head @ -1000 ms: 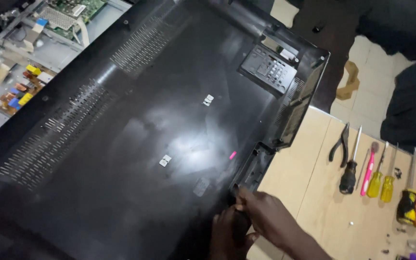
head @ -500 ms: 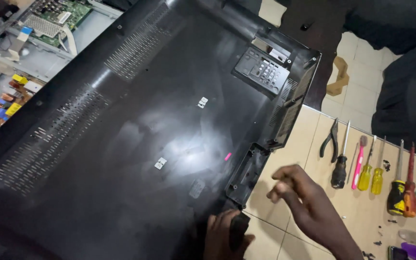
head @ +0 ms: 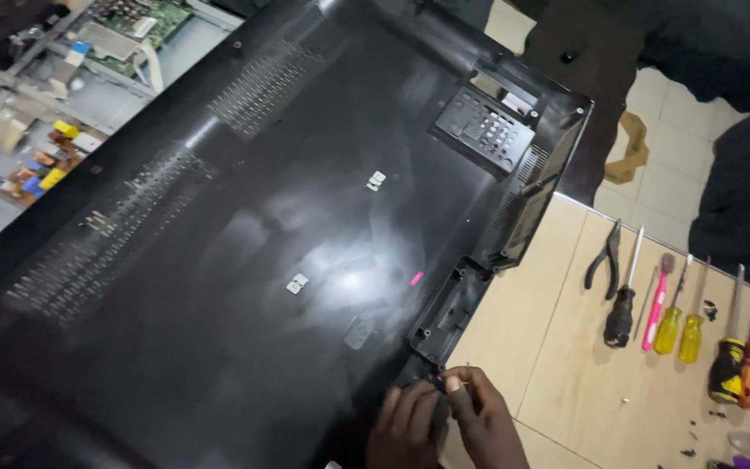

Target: The person wipes the back cover of a television with a black cloth, then uses a screwdriver to pry and unscrew along the edge of the back panel, working the panel loose from the TV chassis on the workbench.

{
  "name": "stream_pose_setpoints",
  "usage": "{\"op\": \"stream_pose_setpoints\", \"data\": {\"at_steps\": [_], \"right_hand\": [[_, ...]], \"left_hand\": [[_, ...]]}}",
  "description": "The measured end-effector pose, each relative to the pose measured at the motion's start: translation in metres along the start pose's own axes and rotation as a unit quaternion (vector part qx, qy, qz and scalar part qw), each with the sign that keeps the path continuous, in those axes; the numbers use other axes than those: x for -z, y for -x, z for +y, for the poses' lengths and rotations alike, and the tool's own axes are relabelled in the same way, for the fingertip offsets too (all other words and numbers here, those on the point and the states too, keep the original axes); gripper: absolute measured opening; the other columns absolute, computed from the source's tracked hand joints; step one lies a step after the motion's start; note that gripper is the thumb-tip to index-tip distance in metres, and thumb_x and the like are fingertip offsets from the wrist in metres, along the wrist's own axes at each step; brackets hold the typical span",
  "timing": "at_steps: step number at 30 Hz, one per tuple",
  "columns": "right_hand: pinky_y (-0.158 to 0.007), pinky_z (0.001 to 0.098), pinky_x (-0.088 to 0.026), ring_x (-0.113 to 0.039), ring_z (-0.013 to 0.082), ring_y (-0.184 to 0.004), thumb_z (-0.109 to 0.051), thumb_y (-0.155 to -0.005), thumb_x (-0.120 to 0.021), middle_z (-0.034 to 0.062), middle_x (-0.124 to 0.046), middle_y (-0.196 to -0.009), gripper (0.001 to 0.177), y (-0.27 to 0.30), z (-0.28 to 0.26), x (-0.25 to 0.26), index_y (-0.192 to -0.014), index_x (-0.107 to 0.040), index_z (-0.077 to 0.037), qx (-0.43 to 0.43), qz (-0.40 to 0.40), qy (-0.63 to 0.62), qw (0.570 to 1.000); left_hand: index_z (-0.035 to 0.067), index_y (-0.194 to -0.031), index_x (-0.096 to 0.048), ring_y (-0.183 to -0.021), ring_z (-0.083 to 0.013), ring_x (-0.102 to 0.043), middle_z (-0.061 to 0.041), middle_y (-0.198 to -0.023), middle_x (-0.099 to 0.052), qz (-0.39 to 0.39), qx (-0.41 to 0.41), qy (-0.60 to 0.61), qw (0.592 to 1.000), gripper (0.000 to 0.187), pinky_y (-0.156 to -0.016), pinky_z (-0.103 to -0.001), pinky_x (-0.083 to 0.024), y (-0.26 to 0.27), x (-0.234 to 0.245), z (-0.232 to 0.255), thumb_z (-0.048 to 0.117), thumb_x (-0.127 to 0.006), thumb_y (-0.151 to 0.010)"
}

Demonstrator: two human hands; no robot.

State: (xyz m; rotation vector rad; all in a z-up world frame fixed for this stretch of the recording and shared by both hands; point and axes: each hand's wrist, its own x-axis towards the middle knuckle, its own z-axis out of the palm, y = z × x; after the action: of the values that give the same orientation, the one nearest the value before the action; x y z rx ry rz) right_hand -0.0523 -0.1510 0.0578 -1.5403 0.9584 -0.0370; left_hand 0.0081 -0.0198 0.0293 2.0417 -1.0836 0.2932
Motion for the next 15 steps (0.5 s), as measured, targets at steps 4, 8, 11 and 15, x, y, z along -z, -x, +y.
{"op": "stream_pose_setpoints", "data": {"at_steps": [4, 8, 11, 15], "right_hand": [[-0.067, 0.0283, -0.044, -0.055, 0.0170, -0.069, -0.020, -0.098, -0.063, 0.0094, -0.066, -0.078, 0.025, 0.005, -0.018, 0.001, -0.106, -0.076, 0.000, -0.034, -0.022, -0.012, 0.999], [-0.069, 0.0283, -0.043, -0.053, 0.0161, -0.070, -0.021, -0.096, -0.065, 0.0068, -0.067, -0.079, 0.022, 0.001, -0.016, 0.001, -0.101, -0.075, -0.001, -0.029, -0.015, 0.038, 0.999], [-0.067, 0.0280, -0.042, -0.052, 0.0155, -0.068, -0.022, -0.097, -0.064, 0.0064, -0.064, -0.077, 0.024, 0.007, -0.018, 0.002, -0.101, -0.074, 0.000, -0.014, -0.018, 0.028, 0.999], [-0.067, 0.0305, -0.039, -0.049, 0.0188, -0.069, -0.025, -0.100, -0.060, 0.0107, -0.064, -0.080, 0.029, 0.008, -0.034, 0.002, -0.105, -0.074, 0.001, -0.075, -0.031, 0.018, 0.997]], "left_hand": [[-0.002, -0.118, -0.064, -0.100, -0.0318, -0.067, -0.018, -0.115, -0.067, -0.036, -0.026, 0.068, 0.997, 0.038, -0.084, -0.044, -0.049, -0.024, 0.037, 0.003, 0.016, -0.068, -0.085], [0.006, -0.086, -0.071, -0.064, -0.0207, -0.067, -0.007, -0.082, -0.073, 0.104, 0.209, 0.172, 0.957, 0.025, -0.064, -0.032, -0.053, -0.030, 0.050, 0.014, 0.024, -0.056, -0.096], [0.000, -0.091, -0.074, -0.070, -0.0223, -0.067, -0.013, -0.085, -0.075, 0.193, 0.377, 0.351, 0.835, 0.027, -0.069, -0.032, -0.053, 0.012, 0.041, -0.009, 0.024, -0.060, -0.089], [0.000, -0.113, -0.066, -0.083, -0.0219, -0.078, -0.013, -0.088, -0.083, 0.225, 0.530, 0.232, 0.784, 0.038, -0.089, -0.034, -0.059, -0.032, 0.099, 0.011, 0.030, -0.064, -0.089]]}}
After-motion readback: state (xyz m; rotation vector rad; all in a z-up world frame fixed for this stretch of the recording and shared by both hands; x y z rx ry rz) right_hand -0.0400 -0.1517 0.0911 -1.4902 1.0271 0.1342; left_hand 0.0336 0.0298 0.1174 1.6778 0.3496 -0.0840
